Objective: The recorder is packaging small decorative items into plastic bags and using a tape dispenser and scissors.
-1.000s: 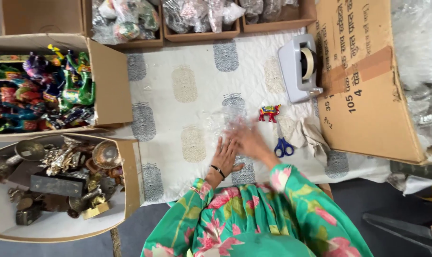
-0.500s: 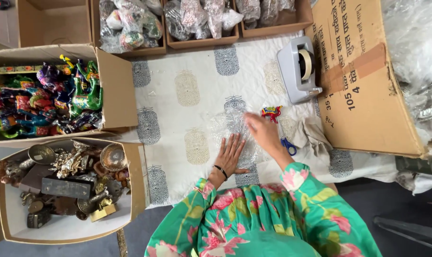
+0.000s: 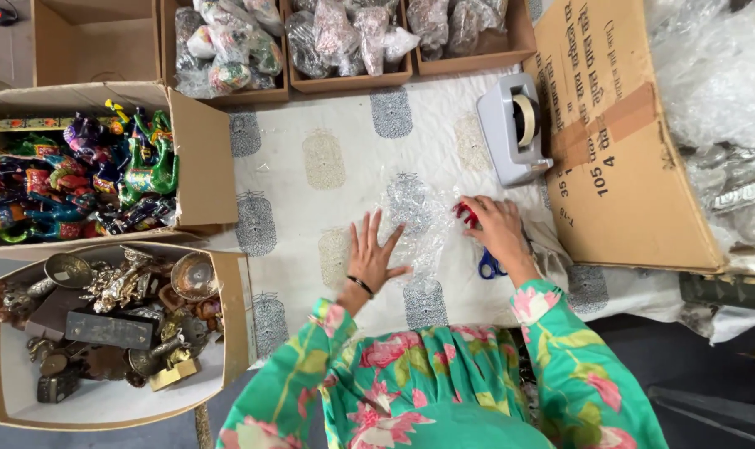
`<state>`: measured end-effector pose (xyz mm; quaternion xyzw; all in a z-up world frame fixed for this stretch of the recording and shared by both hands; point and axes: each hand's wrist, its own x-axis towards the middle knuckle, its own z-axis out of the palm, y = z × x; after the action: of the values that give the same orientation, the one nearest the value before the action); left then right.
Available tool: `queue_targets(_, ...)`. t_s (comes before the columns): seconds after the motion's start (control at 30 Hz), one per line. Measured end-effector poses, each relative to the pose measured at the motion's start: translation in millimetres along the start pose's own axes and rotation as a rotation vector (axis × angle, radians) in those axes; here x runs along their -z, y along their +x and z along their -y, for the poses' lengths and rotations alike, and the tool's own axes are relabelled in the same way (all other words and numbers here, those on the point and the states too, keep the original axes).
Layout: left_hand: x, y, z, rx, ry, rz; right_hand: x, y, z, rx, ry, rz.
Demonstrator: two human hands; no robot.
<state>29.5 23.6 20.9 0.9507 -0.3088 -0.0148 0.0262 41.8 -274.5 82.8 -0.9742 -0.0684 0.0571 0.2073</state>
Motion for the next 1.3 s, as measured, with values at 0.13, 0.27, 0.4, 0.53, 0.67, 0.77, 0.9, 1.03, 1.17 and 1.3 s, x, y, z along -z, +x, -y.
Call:
queue_targets(0.13, -63.1, -21.3, -43.4, 0.306, -0.184, -0.175, -2.1, 0.1, 11.8, 0.051, -0.226, -0.211)
queue_targets(0.27, -57.6, -8.1, -55.0, 0.343, -0.256, 0.006, 10.6, 6.5, 65.9, 0.01, 0.078, -0.576)
queue_targets(0.4, -50.1, 13.4, -39.5, 0.147, -0.107, 0.085, -50.7, 15.2, 73.6, 0.059, 0.235, -0.498)
queue_targets(0.53, -34.8, 12.6, -19.0, 0.068, -0.086, 0.117, -94.3, 23.1, 58.4, 0.072, -0.326, -0.303)
queue_targets(0.67, -28.7, -6.8, -3.7, 0.072, -0.187, 0.101, -97.3, 23.2, 51.0, 0.022, -0.219, -0.283)
queue_targets(0.77, 3.1, -19.4, -2.7, 0.136, -0.254, 0.177, -93.3, 22.1, 50.2, 0.025, -0.251, -0.284)
queue_targets(0.9, -18.9, -43.1, -6.0, 0.272, -0.317, 0.139, -76.5, 29.2, 48.5, 0.046, -0.247, -0.253)
queue_targets(1.03, -43.2, -50.7, -26.1, 0.352, -0.278, -0.132, -60.7, 24.9, 54.6, 0.073, -0.075, -0.198)
queue_targets(1.17, -36.0, -33.1, -38.8, 0.391, -0.325, -0.11, -56.3, 7.8, 71.1, 0.098, 0.16, -0.447)
queue_targets(1.3, -28.6, -22.6, -31.7, 0.354, -0.343, 0.015, -76.6, -16.9, 73.0, 0.107, 0.091, -0.58)
